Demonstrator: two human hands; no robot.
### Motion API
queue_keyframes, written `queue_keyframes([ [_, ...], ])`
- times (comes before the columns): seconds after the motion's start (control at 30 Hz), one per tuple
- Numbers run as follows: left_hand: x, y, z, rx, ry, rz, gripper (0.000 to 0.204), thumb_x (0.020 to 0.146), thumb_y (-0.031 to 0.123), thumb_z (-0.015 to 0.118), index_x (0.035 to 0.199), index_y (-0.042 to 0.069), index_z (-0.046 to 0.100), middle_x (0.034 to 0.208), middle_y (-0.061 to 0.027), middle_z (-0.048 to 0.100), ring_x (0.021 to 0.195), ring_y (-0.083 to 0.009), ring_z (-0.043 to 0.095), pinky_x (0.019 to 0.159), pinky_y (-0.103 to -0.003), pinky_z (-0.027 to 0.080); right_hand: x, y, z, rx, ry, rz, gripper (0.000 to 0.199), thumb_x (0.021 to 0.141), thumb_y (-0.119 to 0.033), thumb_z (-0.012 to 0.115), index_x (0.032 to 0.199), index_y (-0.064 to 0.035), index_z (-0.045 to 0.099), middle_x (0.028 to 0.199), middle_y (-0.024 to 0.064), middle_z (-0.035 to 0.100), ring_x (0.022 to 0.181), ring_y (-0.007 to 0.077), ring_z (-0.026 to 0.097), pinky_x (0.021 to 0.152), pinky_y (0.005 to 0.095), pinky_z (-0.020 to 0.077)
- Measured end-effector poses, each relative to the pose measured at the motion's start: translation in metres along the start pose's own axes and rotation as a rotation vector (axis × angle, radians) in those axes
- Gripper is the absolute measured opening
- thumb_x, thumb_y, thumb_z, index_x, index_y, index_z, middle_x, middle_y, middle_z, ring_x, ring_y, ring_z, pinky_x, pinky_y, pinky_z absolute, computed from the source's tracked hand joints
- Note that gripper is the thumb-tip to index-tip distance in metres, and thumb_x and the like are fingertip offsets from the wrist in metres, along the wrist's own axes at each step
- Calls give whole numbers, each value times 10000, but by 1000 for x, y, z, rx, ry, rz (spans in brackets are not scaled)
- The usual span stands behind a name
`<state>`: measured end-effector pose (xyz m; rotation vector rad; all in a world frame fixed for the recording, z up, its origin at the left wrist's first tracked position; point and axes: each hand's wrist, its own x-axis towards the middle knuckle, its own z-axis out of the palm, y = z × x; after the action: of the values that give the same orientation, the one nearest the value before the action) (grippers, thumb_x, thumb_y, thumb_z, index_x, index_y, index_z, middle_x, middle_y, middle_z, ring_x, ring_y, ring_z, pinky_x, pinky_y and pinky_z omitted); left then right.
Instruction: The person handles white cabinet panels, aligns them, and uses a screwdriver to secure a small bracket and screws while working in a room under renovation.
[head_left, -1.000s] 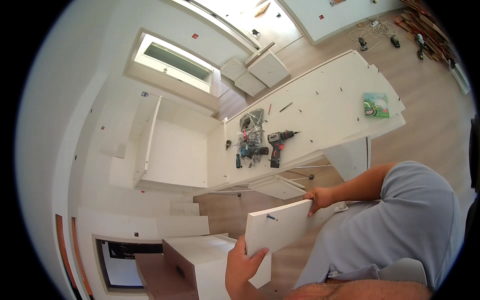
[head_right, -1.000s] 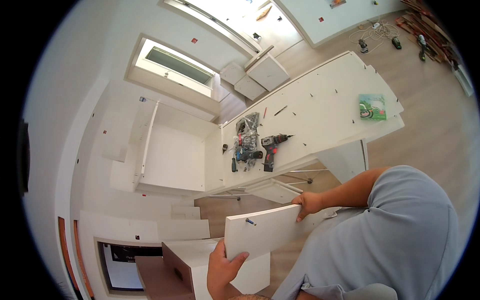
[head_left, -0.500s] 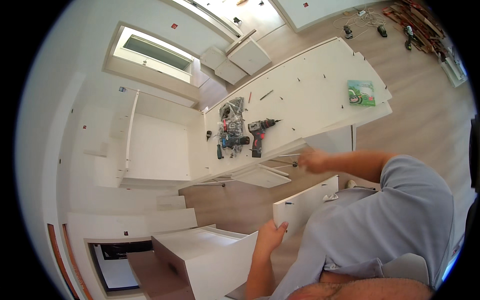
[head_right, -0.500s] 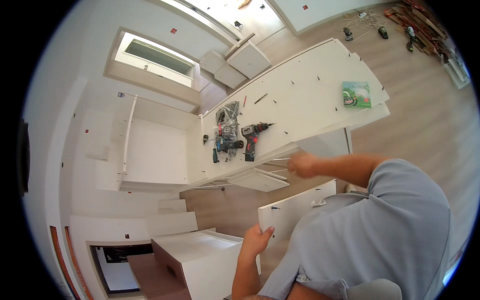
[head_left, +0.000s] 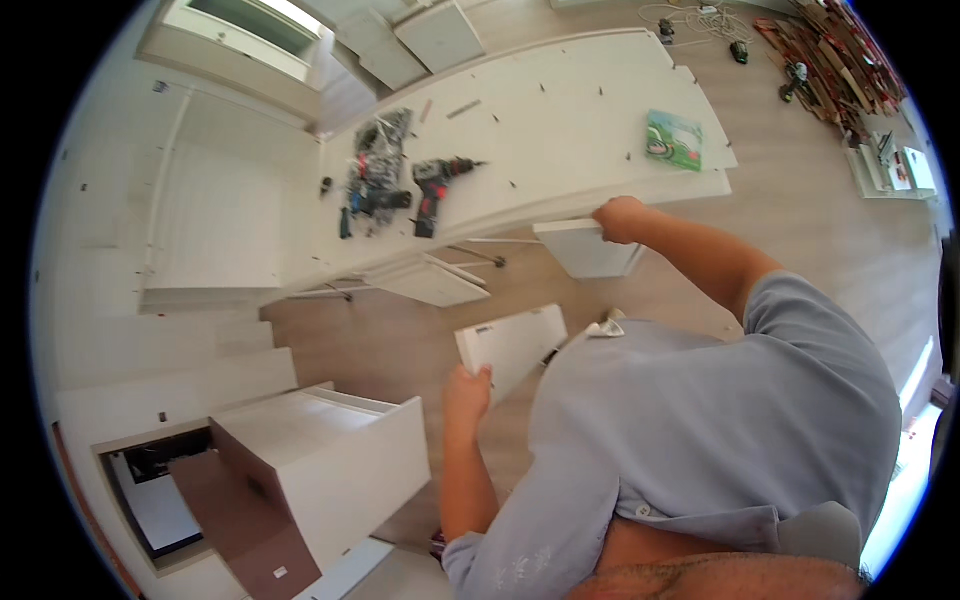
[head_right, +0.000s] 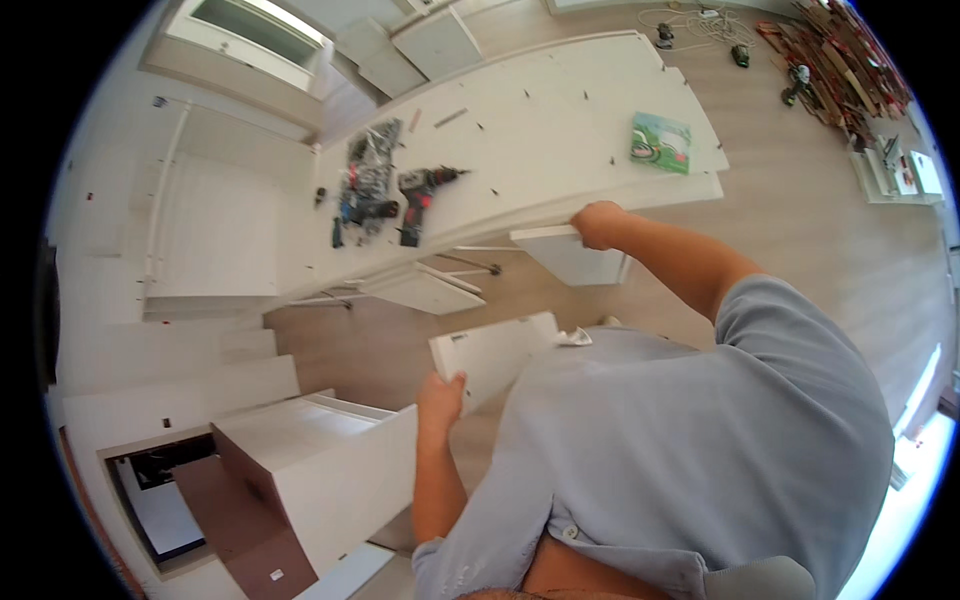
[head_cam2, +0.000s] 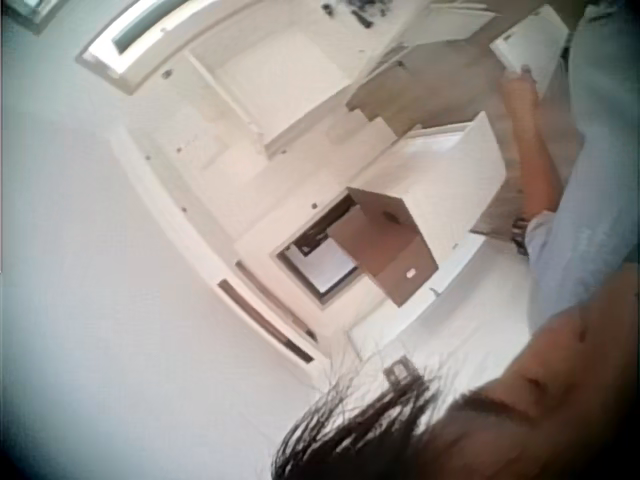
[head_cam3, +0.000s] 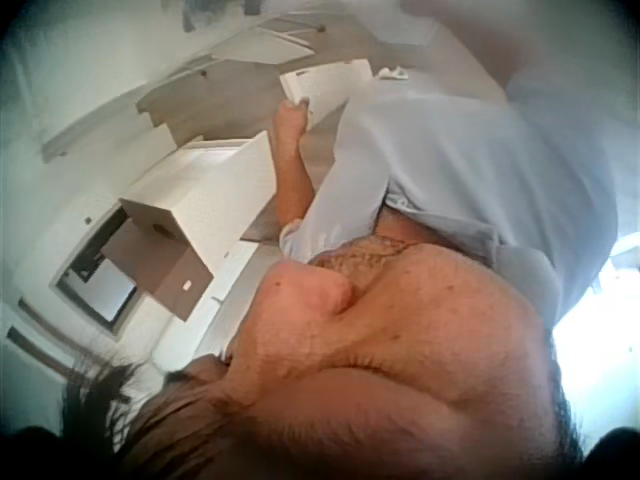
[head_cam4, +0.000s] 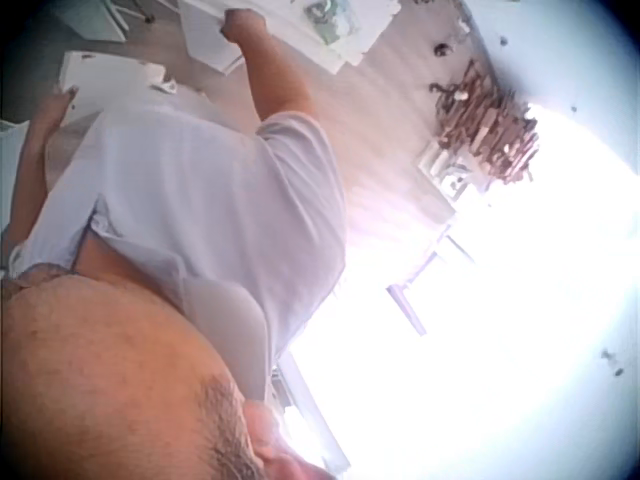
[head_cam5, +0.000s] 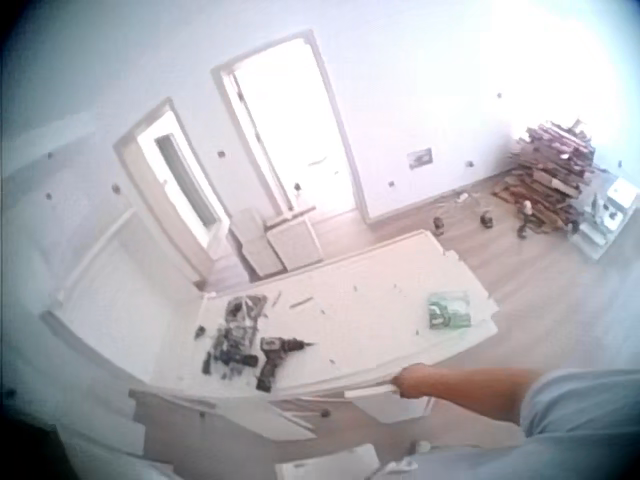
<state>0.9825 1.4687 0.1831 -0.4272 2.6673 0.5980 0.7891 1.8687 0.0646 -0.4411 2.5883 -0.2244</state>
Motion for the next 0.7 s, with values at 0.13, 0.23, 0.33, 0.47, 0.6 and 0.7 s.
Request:
queue_keyframes([
  [0.13,18,7,12,-8,-48,-13,433,924,354,682,1027,-67,680,970,-284,726,984,-467,694,862,-508,538,-16,1,1,5,-16,-35,319,829,-254,743,1111,-109,707,1062,162,733,1048,379,688,895,490,550],
  [0.23,39,-11,39,-88,-82,17,418,930,342,664,1040,-61,682,1036,-287,718,1020,-460,683,871,-512,535,-33,3,6,-16,-29,-50,330,851,-265,744,1147,-127,698,1047,143,734,1057,363,686,900,498,545],
  [0.33,48,-6,47,-68,-118,20,429,934,347,647,1073,-57,676,1087,-285,709,1053,-459,671,891,-519,531,-43,-4,4,-44,-69,-48,337,863,-282,743,1167,-145,695,1037,136,735,1050,363,685,895,500,545],
  [0.47,68,5,59,40,-142,14,447,937,364,637,1107,-48,669,1100,-278,711,1065,-456,669,912,-524,528,-43,-9,16,-36,-80,-108,324,876,-291,739,1167,-158,691,1027,139,731,1028,374,688,886,503,547],
  [0.6,79,22,73,74,-155,36,448,934,375,644,1112,-35,674,1099,-278,715,1056,-447,680,912,-524,536,-40,-20,27,-46,-96,-106,293,884,-285,729,1142,-154,685,1034,143,728,1026,378,688,887,505,544],
  [0.7,82,27,88,61,-167,53,444,935,381,647,1107,-27,680,1079,-276,721,1039,-445,689,906,-524,543,-43,-24,22,-36,-98,-105,277,887,-281,724,1127,-149,681,1040,143,728,1032,375,686,889,507,542],
])
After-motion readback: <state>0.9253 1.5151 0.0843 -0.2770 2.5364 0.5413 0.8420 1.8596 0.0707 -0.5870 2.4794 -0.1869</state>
